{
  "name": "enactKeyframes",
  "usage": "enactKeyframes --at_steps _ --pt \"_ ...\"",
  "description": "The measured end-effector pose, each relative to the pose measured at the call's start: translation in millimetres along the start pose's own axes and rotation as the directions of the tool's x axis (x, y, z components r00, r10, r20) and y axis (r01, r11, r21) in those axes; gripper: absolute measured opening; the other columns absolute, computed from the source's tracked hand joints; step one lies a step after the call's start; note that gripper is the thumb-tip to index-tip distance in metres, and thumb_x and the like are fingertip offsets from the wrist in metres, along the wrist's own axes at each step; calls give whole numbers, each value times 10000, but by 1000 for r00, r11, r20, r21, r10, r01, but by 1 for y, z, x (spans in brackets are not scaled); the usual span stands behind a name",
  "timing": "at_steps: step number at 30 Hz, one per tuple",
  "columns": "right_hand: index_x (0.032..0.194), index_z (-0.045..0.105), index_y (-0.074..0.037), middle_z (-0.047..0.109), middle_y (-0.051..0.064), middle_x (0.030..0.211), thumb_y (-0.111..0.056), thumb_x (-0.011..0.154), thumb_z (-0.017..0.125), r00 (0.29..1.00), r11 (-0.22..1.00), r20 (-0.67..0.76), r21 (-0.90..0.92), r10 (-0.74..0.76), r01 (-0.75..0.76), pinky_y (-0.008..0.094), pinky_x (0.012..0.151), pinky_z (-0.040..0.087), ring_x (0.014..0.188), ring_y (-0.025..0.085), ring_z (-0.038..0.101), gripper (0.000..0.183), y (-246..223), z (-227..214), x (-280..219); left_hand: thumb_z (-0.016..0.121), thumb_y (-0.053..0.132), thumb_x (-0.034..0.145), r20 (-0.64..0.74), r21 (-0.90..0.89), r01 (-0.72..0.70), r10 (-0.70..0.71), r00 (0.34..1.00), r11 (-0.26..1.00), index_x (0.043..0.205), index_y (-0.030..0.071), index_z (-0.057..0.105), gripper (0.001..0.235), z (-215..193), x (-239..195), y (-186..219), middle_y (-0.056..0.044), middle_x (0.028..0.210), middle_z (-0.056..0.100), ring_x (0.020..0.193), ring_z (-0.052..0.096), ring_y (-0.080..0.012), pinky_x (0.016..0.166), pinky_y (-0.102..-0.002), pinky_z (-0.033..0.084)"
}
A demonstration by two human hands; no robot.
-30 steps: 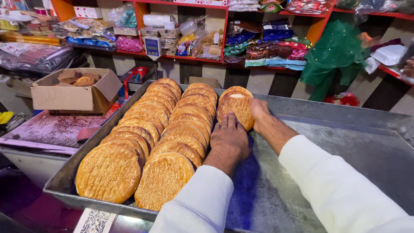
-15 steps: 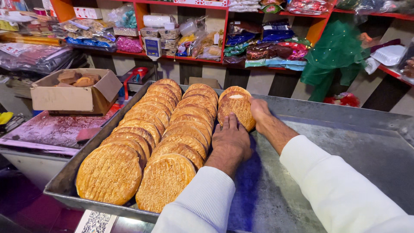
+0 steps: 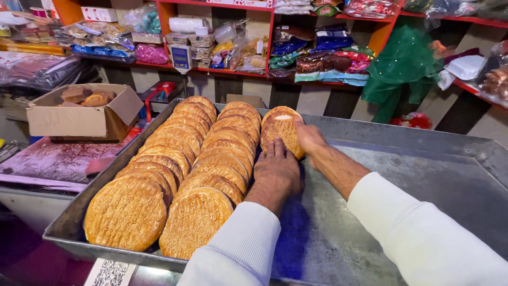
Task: The person picks up round sesame-topped breads from a metal tray, turns them over to inspect the underside, and places them back in a neat row. The person repeats this pick-inspect-place cycle for multiple breads throughout the clip.
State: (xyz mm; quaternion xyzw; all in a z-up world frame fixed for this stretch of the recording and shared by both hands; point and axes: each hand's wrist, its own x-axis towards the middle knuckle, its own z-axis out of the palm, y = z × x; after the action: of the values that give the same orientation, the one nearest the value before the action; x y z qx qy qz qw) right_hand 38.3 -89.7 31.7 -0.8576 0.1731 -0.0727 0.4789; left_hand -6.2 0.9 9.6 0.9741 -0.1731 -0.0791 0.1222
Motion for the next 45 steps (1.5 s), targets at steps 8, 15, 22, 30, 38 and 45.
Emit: enactKeyframes --at_steps 8,15,22,30,38,45 --pt "1421 559 11 563 214 1475 -499 1006 448 1000 999 -4 18 -29 29 520 1159 394 1421 373 459 668 30 -3 31 652 368 917 5 -29 -8 8 1000 1000 1616 4 202 907 -7 -8 -1 -210 1726 16 1599 41 -379 1277 -457 164" --pt "1304 677 -370 714 37 1247 -543 879 646 993 927 -54 -367 -101 74 429 1019 547 1242 235 636 461 82 7 100 636 340 880 -12 -20 21 -21 1000 1000 1618 -5 165 941 -15 -15 0 -227 1713 24 1574 -4 -468 1260 -511 169" --pt "1162 771 -234 773 58 803 -380 901 686 983 958 -110 -261 -150 117 392 820 619 747 224 772 311 93 11 97 634 339 865 -2 -43 39 -39 999 998 1626 41 203 924 -9 -1 -2 -204 1723 6 1552 6 -531 1252 -519 215" --pt "1298 690 -194 731 130 1235 -406 933 599 985 924 -23 -351 -169 150 492 1036 529 1226 297 649 432 77 -3 73 674 352 854 -9 -92 48 -49 999 995 1617 21 219 948 -5 8 -7 -193 1723 37 1546 56 -532 1224 -548 278" --pt "1546 427 -31 518 264 1500 -248 945 565 968 951 57 -186 -242 249 530 1205 356 1436 387 435 654 43 -2 19 667 340 827 7 -126 81 -81 997 989 1618 7 200 977 -7 5 -5 -196 1722 26 1526 106 -552 1169 -589 357" --pt "1596 335 -66 450 266 1552 -304 961 542 958 932 140 -233 -249 277 516 1221 325 1473 368 386 709 44 -6 24 658 320 817 8 -137 80 -79 997 987 1615 -13 197 981 -6 8 -6 -194 1723 35 1522 140 -547 1150 -608 376"
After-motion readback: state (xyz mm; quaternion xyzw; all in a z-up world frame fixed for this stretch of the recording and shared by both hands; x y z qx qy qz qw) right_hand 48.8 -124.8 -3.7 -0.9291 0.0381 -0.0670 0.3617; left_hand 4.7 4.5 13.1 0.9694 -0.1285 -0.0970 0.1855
